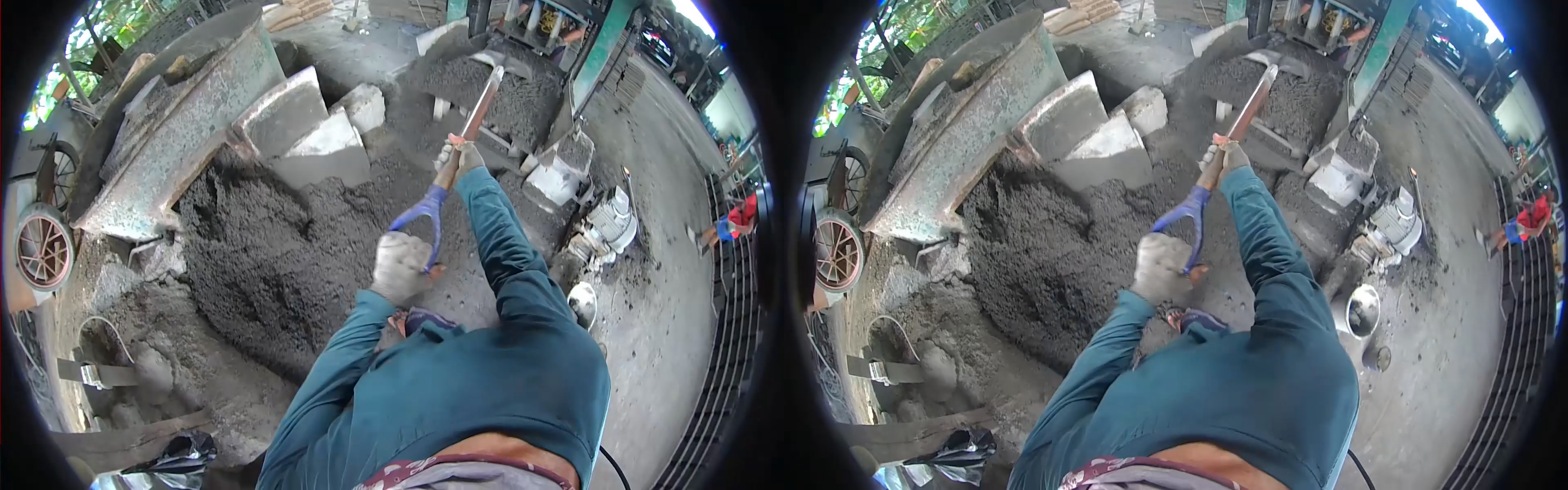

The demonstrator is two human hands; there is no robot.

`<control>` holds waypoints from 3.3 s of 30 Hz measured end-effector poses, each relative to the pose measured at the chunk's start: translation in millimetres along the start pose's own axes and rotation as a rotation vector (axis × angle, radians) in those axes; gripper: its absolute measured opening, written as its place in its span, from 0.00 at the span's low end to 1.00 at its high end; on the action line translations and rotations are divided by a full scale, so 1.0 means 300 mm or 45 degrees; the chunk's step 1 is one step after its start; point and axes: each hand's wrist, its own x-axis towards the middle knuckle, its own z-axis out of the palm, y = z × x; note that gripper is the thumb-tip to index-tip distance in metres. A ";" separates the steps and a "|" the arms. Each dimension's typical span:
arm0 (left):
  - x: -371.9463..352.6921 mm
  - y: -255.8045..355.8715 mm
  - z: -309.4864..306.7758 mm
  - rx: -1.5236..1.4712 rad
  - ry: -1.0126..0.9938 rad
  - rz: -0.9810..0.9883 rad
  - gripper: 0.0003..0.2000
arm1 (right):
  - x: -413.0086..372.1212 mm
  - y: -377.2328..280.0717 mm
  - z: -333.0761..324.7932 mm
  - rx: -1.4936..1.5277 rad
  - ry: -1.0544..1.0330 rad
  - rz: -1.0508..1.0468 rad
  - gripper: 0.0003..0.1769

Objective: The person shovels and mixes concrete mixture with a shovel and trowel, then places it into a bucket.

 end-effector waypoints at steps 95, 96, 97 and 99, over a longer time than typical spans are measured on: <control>1.766 -3.262 1.094 -1.418 0.504 -2.430 0.20 | 3.671 -0.130 0.032 -0.513 1.294 0.383 0.28; 1.697 -3.194 1.237 -1.582 0.482 -2.422 0.18 | 3.681 -0.195 -0.097 -0.774 1.266 0.444 0.27; 1.683 -3.095 1.370 -1.759 0.597 -2.489 0.18 | 3.714 -0.229 -0.224 -1.034 1.224 0.504 0.26; 1.701 -3.022 1.463 -1.904 0.632 -2.573 0.17 | 3.756 -0.164 -0.444 -0.951 1.285 0.466 0.24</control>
